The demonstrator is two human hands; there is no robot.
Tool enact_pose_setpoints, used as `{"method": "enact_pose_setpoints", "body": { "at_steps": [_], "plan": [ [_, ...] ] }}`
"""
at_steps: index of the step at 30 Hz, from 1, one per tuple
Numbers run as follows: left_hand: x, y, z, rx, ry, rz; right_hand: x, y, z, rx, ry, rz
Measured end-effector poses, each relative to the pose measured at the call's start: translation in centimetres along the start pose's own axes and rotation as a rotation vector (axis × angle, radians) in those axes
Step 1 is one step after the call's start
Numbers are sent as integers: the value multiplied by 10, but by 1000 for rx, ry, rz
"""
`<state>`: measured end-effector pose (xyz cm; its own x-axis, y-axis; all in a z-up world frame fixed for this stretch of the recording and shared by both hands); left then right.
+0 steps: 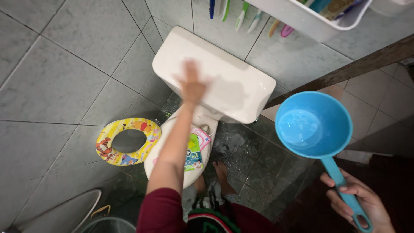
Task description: The person washes their hands by pouring water from a bucket over them using a blue scoop, then scrubbing with a bar of soap and rinsing.
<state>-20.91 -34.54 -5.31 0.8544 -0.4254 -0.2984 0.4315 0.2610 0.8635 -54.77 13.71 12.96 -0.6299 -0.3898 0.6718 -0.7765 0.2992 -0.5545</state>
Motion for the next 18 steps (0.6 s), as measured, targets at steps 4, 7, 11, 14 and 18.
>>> {"method": "enact_pose_setpoints", "body": {
  "at_steps": [4, 7, 11, 14, 18],
  "plan": [
    [63, 23, 15, 77, 331, 42, -4, -1, 5, -146, -13, -85],
    [25, 8, -10, 101, 136, 92, -8, -2, 19, -89, -38, -71],
    [-119, -2, -74, 45, -338, -56, -2, -20, 31, 64, 35, -60],
    [-213, 12, -110, 649, -587, 71, 9, -18, 25, -180, -36, -179],
    [-213, 15, -116, 695, -735, 154, 21, 1, 16, 7, 32, -138]
  ]
}}
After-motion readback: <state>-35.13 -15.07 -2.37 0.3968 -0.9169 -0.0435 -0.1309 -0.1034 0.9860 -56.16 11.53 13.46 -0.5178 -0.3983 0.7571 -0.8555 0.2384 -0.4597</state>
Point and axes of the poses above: each hand's wrist, its own z-axis towards the middle knuckle, its own y-axis out of the back of the hand, x = y × z, the point moved 2 cm from there along z, towards the middle knuckle, and after that the axes turned 2 degrees about -z, right-handed, at the moved point
